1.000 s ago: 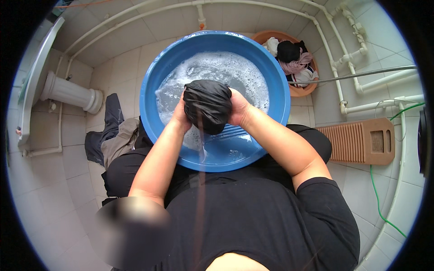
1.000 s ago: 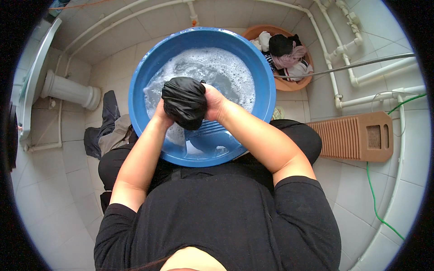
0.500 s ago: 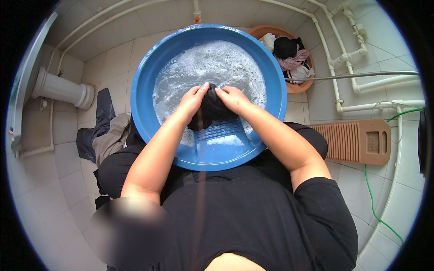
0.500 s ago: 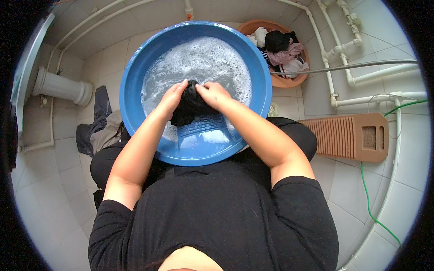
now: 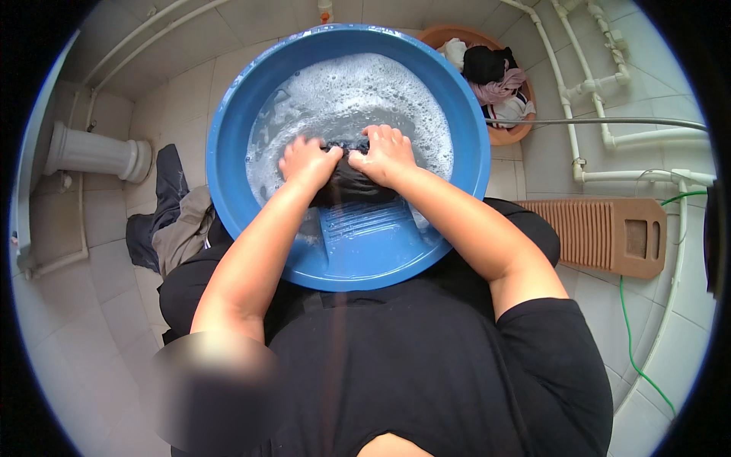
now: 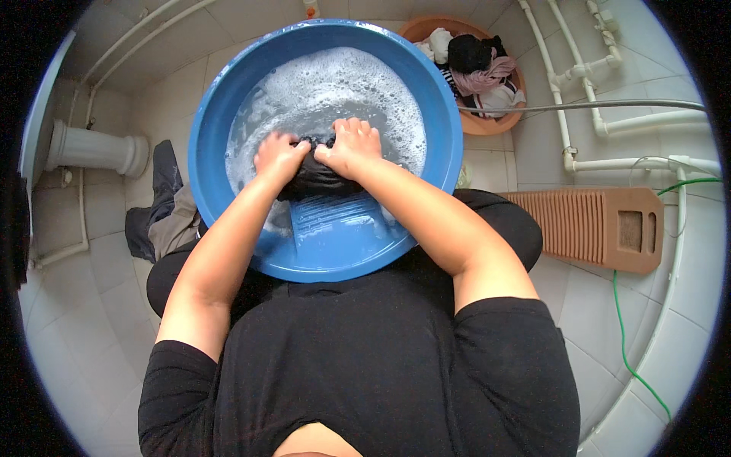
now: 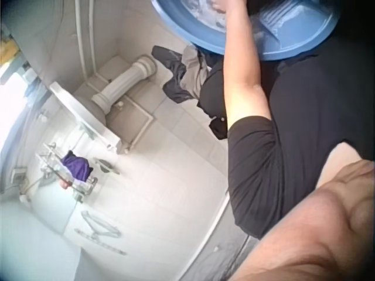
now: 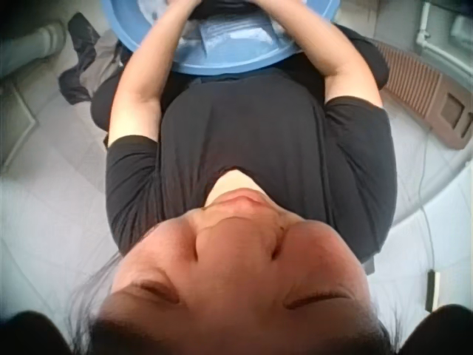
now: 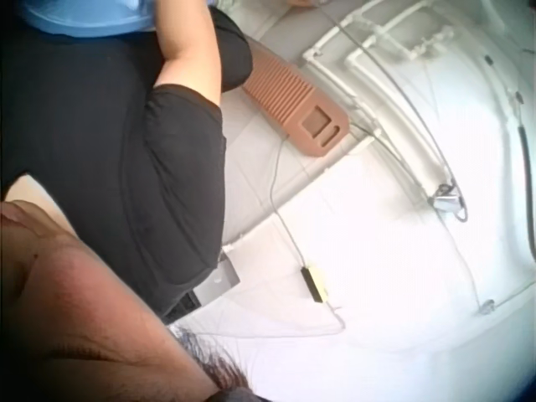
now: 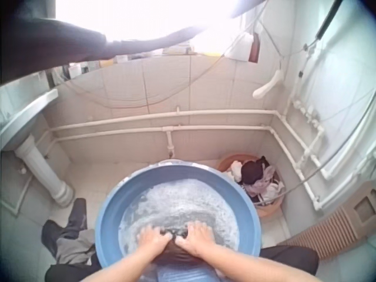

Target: The person hand washes dark clothing items in a blue basin filled with soapy water. They scrub the fabric against a washboard, rinse, and wring out the items. The person handles a pair of black shorts with white stripes and other dark garments, repeatedly submerging and agitating them in the basin.

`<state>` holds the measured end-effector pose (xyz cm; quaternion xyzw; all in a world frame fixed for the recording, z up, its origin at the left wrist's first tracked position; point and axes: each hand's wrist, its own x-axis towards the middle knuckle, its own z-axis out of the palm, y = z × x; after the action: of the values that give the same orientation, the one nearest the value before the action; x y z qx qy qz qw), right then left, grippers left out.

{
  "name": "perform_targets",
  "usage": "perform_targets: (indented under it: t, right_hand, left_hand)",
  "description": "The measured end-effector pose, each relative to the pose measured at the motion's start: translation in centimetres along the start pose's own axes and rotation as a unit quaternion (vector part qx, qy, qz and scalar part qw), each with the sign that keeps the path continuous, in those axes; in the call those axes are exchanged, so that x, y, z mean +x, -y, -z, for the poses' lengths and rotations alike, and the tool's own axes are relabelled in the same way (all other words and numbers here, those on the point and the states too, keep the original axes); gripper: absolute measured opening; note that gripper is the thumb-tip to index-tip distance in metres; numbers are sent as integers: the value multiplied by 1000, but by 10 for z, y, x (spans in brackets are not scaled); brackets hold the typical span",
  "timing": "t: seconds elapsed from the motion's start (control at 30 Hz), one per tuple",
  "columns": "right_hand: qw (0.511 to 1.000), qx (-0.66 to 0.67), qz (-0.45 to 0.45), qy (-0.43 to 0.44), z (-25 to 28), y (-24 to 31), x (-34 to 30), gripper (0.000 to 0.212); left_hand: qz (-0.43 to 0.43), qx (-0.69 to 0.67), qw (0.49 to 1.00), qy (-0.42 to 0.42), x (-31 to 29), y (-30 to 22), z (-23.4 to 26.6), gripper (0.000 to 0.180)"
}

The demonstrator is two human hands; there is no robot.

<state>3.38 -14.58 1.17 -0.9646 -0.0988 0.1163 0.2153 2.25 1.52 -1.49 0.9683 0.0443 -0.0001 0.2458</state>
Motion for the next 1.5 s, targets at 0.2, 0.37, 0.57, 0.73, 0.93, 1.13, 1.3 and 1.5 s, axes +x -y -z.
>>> perform_targets:
  t: [0.2,0.37,0.57,0.73,0.93,1.13,1.3,1.5]
  right_hand:
    - [977,131,160,-48,5,-3,-53,38]
    - [982,104,150,-51,10,15,-72,23]
    - [998,7,-49,47,8,22,-1,44]
    - [990,91,106,-2,15,14,-52,37]
    - [992,-21,122,14,10,17,-68,32]
    - [1000,1,9,-30,-1,19,-15,41]
    - [986,110,103,-68,7,18,-66,33]
    - [983,44,167,-66,2,18,-85,24]
  left_hand:
    - [-66,-156,986,-8,-68,-23,34,31]
    - [-209,-128,968,-48,-71,-15,5,18]
    - [-77,0,997,19,-11,-7,5,34]
    - [-62,-208,975,55,-61,-10,23,32]
    - [-165,-149,975,-17,-75,-16,9,22]
    - [-114,-13,993,3,-19,-5,10,33]
    - [-47,-194,978,55,-58,-7,25,31]
    - [-89,-159,983,7,-72,-23,13,20]
